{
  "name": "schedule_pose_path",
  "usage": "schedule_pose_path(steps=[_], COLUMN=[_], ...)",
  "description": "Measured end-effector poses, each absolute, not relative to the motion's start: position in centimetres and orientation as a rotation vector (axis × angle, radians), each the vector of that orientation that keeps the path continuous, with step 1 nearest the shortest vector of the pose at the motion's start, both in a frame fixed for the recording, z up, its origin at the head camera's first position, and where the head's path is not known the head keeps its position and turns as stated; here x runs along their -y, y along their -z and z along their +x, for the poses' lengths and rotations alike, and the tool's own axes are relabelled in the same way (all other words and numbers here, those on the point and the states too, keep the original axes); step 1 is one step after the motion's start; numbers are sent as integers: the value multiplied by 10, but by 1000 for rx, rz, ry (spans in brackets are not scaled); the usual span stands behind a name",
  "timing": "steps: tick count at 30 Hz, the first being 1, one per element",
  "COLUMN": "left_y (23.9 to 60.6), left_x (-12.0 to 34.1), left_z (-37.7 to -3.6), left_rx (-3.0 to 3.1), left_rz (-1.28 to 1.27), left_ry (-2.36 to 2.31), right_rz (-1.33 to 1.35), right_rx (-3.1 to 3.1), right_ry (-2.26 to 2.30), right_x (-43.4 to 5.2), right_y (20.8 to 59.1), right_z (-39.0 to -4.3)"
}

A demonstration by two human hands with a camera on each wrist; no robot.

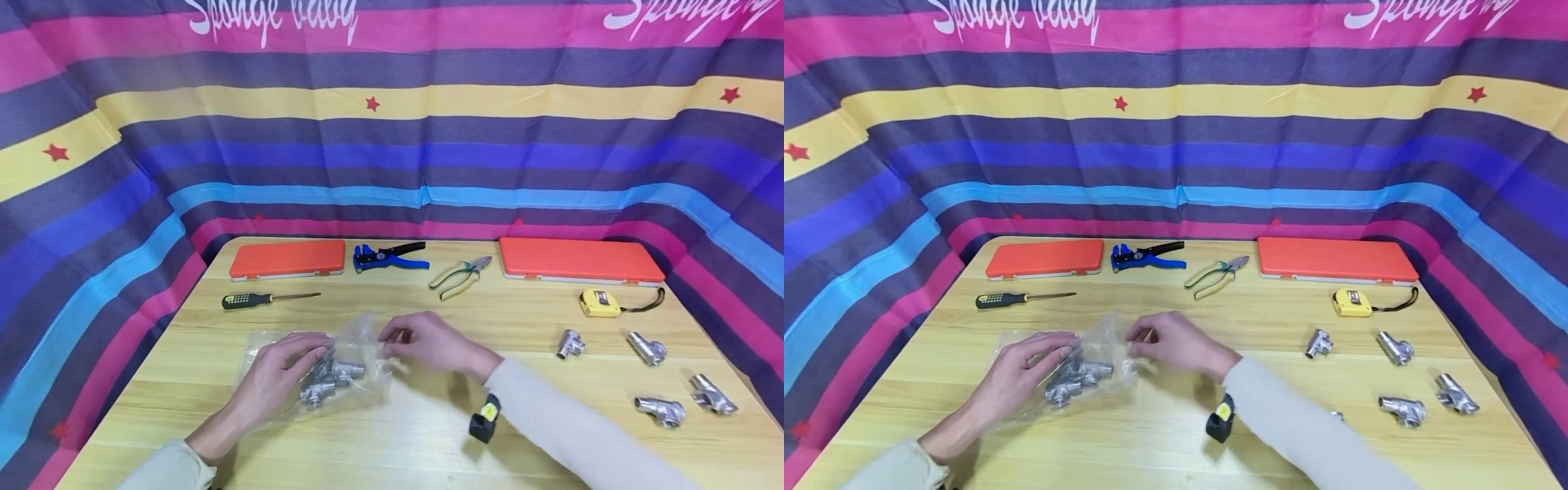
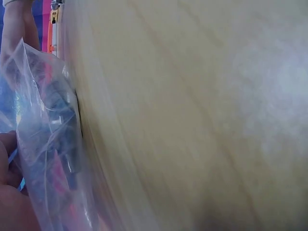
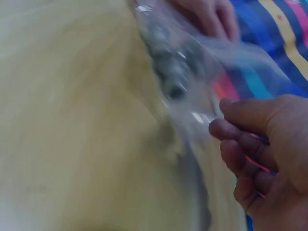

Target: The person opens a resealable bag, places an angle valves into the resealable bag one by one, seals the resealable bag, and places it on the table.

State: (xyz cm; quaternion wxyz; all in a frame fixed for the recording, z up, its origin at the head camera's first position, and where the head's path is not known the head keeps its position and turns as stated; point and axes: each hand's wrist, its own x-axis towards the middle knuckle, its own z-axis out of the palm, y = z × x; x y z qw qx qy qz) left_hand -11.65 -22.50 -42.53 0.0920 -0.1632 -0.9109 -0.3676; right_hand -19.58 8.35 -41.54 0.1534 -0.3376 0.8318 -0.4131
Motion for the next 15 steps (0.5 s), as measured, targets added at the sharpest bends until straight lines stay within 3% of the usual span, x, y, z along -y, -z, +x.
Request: schedule_pose_path(steps=[8,15], left_y=[427,427], left_x=[226,227], left_z=[-118,-119], left_rx=[2731,2732], left_rz=[-460,-455], left_ry=[1092,1105], right_rz=[-770,-537], right_rx=[-2642,-2860], right_ry=[1170,1056], right_x=[-201,-311], right_y=[398,397], right_z=[-205,-192])
